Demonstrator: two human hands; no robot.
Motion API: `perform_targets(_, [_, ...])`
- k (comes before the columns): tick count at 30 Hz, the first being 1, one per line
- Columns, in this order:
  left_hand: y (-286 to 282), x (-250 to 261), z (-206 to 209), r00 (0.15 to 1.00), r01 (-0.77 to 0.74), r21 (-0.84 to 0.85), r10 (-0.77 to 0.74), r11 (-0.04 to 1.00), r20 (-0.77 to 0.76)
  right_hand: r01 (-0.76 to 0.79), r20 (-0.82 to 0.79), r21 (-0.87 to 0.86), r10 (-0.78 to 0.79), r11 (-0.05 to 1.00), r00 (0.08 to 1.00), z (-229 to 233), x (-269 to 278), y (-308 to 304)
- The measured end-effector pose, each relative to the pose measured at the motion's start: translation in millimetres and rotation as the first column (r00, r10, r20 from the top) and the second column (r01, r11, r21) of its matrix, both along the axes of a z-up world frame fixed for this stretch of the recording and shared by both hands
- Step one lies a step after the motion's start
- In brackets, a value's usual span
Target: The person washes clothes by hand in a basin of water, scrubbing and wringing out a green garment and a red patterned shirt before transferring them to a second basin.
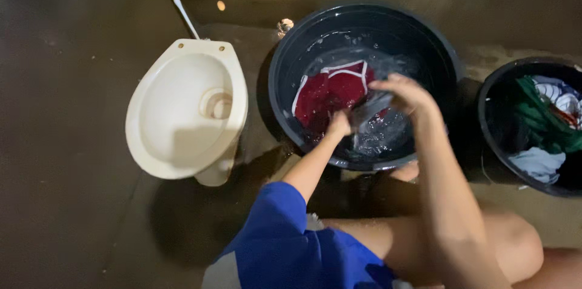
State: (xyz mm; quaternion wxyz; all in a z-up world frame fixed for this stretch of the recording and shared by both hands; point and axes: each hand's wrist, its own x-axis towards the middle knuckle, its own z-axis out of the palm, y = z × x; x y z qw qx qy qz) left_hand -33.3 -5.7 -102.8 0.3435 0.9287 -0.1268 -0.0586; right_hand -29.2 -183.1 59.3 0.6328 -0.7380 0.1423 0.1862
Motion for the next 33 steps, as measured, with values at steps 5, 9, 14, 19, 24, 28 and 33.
perform_targets(5, [-4.0,14.7,99.7,0.999,0.004,-0.361,-0.017,0.933,-0.034,0.723,0.037,-0.019,-0.722,0.691,0.691,-34.2,-14.7,-49.5])
perform_targets(9, [-30.1,15.8,180.4,0.978,0.207,-0.43,-0.185,0.879,0.095,0.639,-0.304,0.445,-0.565,0.628,0.767,-70.8,-28.6,-41.7])
perform_targets(14, [-56.5,6.8,206.9,0.985,0.145,-0.679,-0.038,0.72,0.169,0.235,-0.073,0.94,-0.53,0.245,0.845,-17.0,-51.6,11.7])
perform_targets(19, [-58.9,-34.4,166.7,0.991,0.103,-0.891,-0.119,0.442,0.056,0.043,0.11,0.973,-0.619,0.227,0.778,31.9,-44.0,3.8])
perform_targets(24, [-38.7,-52.5,158.9,0.567,-0.609,-0.79,-0.733,-0.066,-0.375,-0.008,0.706,0.332,-0.243,0.943,0.665,57.9,-42.2,-14.1])
perform_targets(28, [-44.4,-35.0,169.1,0.419,-0.757,-0.643,-0.842,-0.117,-0.34,-0.282,0.844,-0.032,0.177,0.959,0.506,97.3,-50.4,22.1])
perform_targets(33, [-69.4,-11.1,180.4,0.641,-0.726,-0.668,-0.513,-0.165,-0.571,-0.171,0.712,0.446,-0.232,0.879,0.663,106.3,-55.6,33.7])
